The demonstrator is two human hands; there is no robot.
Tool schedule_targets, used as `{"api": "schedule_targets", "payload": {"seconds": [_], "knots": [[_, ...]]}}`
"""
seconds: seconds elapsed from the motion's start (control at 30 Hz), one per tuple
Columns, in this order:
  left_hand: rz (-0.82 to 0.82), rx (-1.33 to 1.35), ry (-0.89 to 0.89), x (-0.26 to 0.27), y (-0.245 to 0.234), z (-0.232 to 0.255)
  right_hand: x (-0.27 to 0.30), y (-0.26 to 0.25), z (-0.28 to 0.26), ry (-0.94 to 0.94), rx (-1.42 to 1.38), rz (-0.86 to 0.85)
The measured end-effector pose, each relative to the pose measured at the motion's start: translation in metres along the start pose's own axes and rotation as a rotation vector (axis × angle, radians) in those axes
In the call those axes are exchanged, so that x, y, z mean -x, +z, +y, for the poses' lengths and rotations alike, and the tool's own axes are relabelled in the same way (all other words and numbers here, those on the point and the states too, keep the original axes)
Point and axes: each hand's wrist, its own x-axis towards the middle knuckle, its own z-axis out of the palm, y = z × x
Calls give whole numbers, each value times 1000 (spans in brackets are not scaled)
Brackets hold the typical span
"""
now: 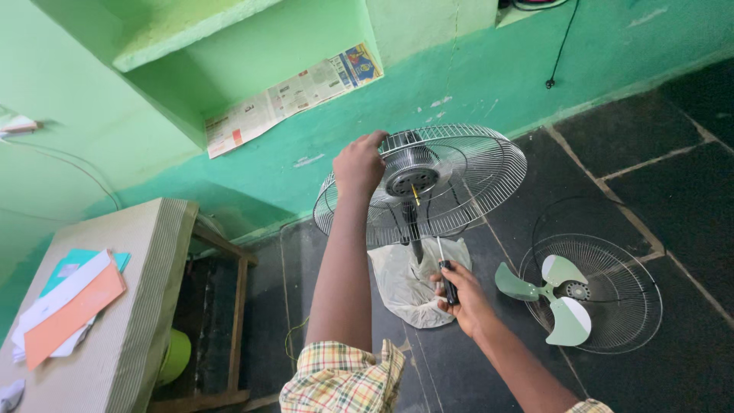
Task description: The person uses a screwdriver to loosen and remove the front grill of a standing fan. They then remove the fan blades and place them on the floor. The person continues to work on the fan's internal components with the screwdriver.
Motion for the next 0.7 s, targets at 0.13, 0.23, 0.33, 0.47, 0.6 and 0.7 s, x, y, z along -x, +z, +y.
{"api": "schedule_targets", "payload": {"seconds": [0.13, 0.23, 0.33, 0.47, 0.6, 0.7], "knots": [[30, -3, 39, -23, 8, -9, -14, -4, 17, -22, 35, 7], [7, -3, 17, -46, 18, -12, -34, -5, 28, -54, 23, 59], [22, 0, 31, -65, 26, -10, -48, 2, 42, -128, -43, 115], [-48, 10, 22, -88, 34, -10, -45, 20, 53, -91, -124, 182], [-129, -51, -6, -136, 40, -7, -59, 29, 12, -72, -83, 193], [-151, -83, -24, -153, 51, -11, -65, 25, -14, -135, -39, 104]]}}
